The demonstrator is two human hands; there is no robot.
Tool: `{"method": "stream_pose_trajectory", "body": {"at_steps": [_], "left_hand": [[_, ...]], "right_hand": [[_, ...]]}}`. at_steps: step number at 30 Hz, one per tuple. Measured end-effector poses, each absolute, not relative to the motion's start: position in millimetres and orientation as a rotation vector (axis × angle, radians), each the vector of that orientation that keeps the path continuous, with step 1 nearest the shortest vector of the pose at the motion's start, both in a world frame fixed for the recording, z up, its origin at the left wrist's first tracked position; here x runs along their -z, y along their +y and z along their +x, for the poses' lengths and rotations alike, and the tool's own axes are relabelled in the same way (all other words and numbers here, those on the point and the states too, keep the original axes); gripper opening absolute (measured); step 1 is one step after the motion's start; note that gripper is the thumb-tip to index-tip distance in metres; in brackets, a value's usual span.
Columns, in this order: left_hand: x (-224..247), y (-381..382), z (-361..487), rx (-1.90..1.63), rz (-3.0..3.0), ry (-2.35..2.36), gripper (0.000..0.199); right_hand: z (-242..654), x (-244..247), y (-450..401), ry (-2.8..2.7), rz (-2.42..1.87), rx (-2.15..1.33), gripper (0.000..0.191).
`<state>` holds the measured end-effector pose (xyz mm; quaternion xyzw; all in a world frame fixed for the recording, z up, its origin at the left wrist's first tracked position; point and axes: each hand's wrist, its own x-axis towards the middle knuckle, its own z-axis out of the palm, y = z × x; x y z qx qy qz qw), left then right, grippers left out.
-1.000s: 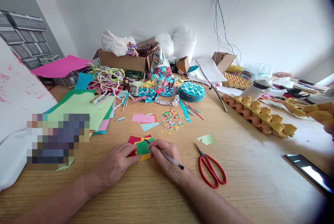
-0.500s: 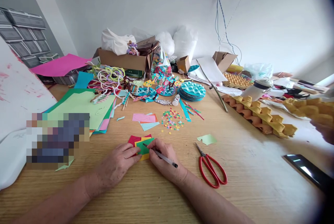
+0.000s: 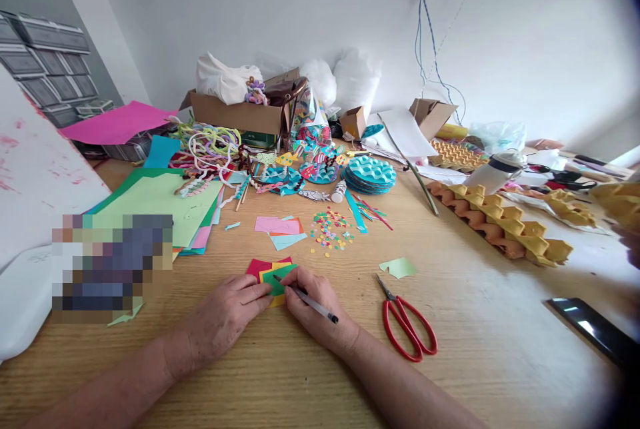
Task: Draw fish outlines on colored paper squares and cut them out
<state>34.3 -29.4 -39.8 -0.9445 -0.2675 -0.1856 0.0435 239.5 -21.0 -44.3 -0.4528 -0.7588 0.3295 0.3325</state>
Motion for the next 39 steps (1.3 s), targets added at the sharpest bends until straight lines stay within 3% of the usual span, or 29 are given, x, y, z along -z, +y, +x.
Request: {"method": "stream_pose_trajectory", "body": {"at_steps": [39], "left_hand": [[51.6,-29.1,27.1,0.528,-2.944,-1.053,0.037]], "right_hand": [[242.7,36.3,-25.3,-1.971,-1.186,-0.909,0.016]]}}
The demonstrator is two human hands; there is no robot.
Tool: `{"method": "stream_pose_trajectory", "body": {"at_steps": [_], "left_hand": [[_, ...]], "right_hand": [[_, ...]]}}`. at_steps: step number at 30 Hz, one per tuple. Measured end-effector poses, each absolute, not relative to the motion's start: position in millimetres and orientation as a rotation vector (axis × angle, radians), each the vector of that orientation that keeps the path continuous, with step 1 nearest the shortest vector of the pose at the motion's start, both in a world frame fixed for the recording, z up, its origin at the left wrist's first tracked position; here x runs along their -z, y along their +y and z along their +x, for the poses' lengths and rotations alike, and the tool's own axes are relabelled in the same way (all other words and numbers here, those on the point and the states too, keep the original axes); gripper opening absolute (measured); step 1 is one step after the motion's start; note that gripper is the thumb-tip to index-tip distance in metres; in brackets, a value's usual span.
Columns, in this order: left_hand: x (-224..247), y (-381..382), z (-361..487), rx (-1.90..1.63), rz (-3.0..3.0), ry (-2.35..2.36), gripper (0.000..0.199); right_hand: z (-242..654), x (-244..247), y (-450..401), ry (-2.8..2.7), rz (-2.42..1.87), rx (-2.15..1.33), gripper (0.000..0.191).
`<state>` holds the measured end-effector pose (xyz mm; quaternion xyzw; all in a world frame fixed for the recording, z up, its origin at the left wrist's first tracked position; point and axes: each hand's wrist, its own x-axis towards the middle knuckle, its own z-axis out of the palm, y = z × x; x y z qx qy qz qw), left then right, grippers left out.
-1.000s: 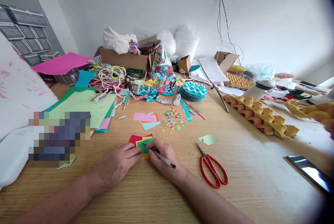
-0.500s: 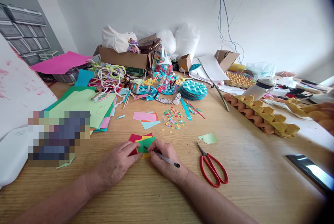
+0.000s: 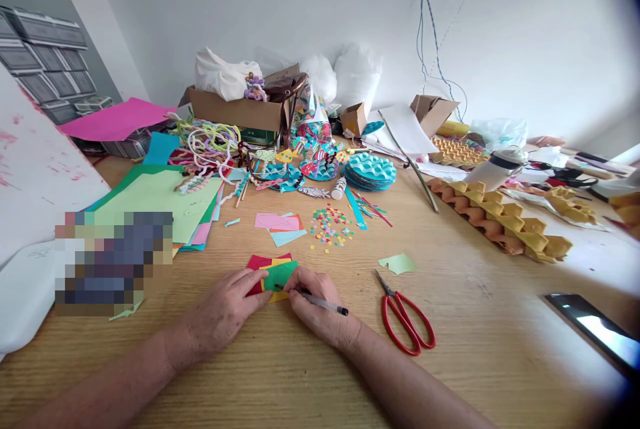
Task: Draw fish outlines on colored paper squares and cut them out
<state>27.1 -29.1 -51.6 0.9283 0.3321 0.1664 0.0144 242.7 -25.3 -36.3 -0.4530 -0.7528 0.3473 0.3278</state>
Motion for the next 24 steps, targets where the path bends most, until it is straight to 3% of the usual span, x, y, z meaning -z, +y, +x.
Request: {"method": "stream_pose_trajectory", "body": {"at_steps": [24], "left_hand": [[53.7,-30.0,29.7,-0.546,2.938,1.039,0.036]], "right_hand": [[241.2,41.5,-22.1,-1.926,-1.146,-0.894,0.012]]}}
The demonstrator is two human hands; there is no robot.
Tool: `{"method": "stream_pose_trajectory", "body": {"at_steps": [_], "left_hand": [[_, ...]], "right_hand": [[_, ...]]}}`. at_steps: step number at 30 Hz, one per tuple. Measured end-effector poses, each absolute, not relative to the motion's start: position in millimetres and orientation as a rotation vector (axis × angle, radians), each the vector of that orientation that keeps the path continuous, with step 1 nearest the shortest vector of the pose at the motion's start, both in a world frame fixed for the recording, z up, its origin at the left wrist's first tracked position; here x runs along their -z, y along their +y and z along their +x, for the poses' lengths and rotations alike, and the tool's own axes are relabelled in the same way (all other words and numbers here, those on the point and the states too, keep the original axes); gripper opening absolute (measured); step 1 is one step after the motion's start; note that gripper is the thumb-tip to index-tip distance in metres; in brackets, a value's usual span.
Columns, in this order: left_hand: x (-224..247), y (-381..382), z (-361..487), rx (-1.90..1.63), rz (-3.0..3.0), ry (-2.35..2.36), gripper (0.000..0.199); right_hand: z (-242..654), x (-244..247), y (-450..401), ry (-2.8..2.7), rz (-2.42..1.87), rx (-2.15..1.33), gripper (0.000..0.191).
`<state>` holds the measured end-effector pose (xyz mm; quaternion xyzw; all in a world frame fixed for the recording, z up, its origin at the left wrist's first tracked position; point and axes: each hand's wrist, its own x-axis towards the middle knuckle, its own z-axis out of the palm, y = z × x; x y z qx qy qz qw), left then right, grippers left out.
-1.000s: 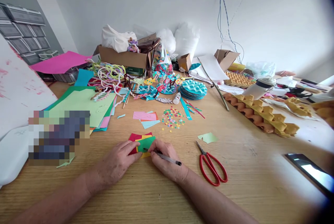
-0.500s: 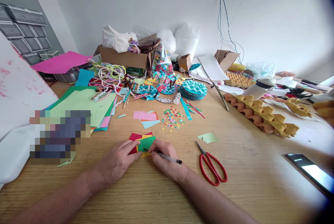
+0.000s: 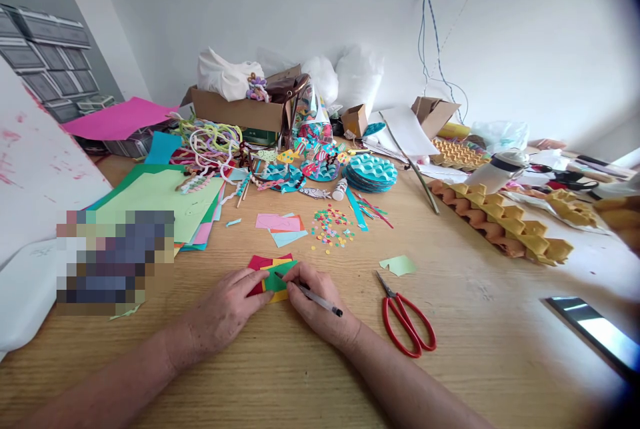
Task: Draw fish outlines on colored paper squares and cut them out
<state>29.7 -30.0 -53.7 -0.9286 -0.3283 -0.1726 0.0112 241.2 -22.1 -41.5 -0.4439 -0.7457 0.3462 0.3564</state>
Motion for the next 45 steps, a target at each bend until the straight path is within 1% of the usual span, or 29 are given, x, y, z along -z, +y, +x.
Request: {"method": "stream_pose_trajectory", "body": {"at_steps": [16,24,37,45], "left_hand": [[41.4,-29.7,34.0,0.561,-2.834,-0.897,0.041],[41.2,-29.8,33.5,0.563,-2.865,-0.916,0.036],[45.3,-28.3,33.1,0.584,-2.861,-0.896,0.036],[40.7,-29.4,34.3,0.547,-2.890,-0.935,0.039]], "right_hand": [[239.3,44.5,-20.7,-1.963,-1.164,-0.883,0.011],[242.3,40.2,-23.1,-1.939,-1.179,-0.928,0.015],[243.7,38.8,-23.8,-1.902,-1.185,-1.019,0.015],[241.3,44.2,-20.7,-1.891,-1.209,-0.956,0.012]]}}
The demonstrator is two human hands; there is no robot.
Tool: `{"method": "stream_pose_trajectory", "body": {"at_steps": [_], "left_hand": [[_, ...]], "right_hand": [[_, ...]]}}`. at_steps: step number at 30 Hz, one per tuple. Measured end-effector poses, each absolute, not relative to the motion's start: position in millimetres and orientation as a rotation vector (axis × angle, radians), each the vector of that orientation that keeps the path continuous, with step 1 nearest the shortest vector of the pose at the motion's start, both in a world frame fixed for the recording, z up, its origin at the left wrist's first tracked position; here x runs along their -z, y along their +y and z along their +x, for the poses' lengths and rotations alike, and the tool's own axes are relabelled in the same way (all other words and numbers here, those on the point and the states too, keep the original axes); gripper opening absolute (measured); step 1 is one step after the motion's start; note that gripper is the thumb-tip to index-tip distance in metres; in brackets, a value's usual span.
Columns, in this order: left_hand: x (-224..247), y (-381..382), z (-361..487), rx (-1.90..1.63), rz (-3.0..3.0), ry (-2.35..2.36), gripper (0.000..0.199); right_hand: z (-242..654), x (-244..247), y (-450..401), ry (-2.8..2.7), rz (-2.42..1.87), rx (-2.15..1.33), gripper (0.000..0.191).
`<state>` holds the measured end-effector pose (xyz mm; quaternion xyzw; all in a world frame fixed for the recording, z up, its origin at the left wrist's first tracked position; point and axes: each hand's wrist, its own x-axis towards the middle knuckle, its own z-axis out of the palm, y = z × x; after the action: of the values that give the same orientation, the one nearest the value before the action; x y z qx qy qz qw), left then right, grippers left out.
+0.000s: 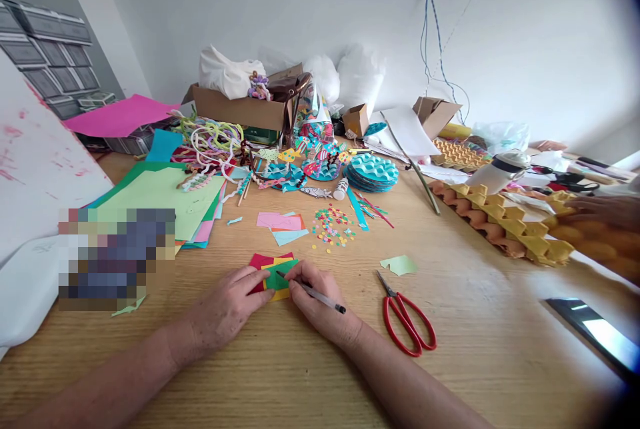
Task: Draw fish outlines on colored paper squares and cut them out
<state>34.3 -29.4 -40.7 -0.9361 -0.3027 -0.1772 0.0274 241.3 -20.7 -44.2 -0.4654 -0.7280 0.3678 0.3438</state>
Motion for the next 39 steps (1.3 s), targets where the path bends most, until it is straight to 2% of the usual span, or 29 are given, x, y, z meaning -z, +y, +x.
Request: {"method": "stream_pose_trajectory", "body": {"at_steps": [16,39], "left_hand": [[40.5,-29.2,34.2,0.549,-2.890,-0.904,0.033],[39.6,-30.2,33.8,0.528,-2.899,-0.951,0.034]], "right_hand": [[239.5,44.8,-20.2,-1.951,-1.200,-0.900,0.013],[242.5,37.6,-23.6,-1.831,-1.184,-1.060,0.014]]}}
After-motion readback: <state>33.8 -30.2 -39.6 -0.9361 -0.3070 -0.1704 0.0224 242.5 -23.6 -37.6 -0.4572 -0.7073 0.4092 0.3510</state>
